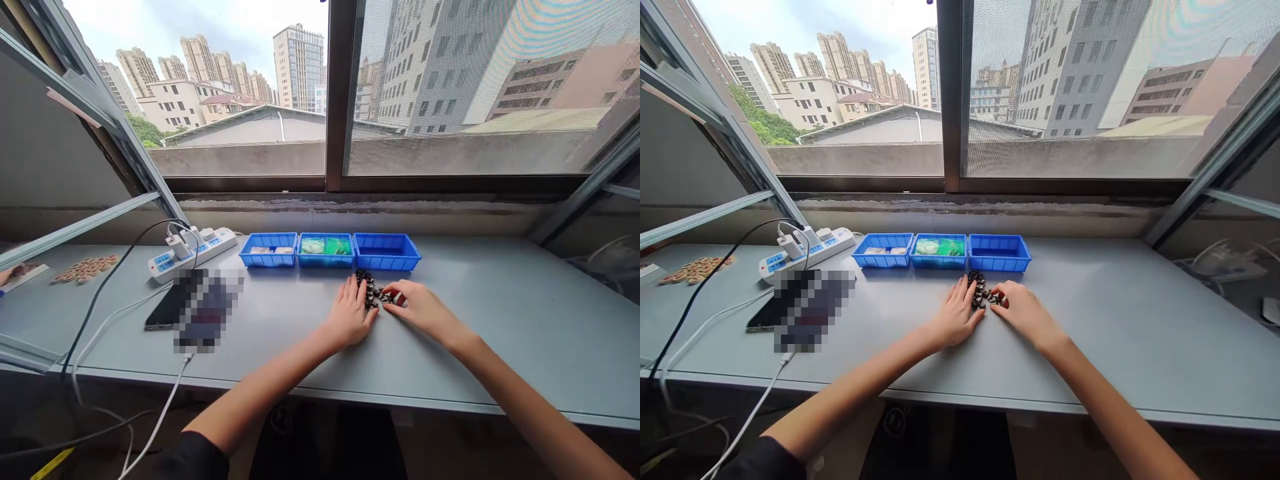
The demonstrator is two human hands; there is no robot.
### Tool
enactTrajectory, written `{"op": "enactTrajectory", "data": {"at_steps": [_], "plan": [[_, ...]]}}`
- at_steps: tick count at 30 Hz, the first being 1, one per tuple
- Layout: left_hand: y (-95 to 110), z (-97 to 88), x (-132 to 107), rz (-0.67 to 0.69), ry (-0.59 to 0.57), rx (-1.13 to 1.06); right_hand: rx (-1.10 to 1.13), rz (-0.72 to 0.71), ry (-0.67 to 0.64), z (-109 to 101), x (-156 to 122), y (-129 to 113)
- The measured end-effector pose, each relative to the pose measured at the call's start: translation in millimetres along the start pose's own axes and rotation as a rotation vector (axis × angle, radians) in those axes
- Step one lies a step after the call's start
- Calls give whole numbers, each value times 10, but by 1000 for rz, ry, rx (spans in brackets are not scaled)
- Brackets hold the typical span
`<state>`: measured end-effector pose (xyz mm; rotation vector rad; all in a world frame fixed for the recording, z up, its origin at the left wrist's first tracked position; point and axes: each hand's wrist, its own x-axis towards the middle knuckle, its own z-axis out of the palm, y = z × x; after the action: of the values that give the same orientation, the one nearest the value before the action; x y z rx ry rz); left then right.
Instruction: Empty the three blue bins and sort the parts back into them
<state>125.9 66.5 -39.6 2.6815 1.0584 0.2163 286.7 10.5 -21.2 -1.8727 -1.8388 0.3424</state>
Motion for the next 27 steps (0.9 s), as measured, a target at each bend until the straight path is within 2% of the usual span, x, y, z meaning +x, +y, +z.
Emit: {"op": "enactTrajectory", "data": {"at_steps": [6, 10, 15, 17, 21, 24, 27], "plan": [[170, 16, 162, 37, -43, 11, 27, 87, 63, -13, 32, 160], [181, 36, 165, 80, 40, 26, 33, 100, 107, -12, 38, 277], [189, 172, -65, -136, 174, 50, -91, 11, 163, -133, 83, 232], [206, 244, -147, -126, 160, 43, -137, -84, 179, -141, 170, 140], [284, 286, -168, -43, 95, 15, -52, -311, -1, 9, 437, -62], [348, 188, -142, -26, 63, 15, -105, -330, -40, 142, 586, -144], [329, 26, -148, -6, 98, 33, -156, -318, -38, 195, 620, -149]]}}
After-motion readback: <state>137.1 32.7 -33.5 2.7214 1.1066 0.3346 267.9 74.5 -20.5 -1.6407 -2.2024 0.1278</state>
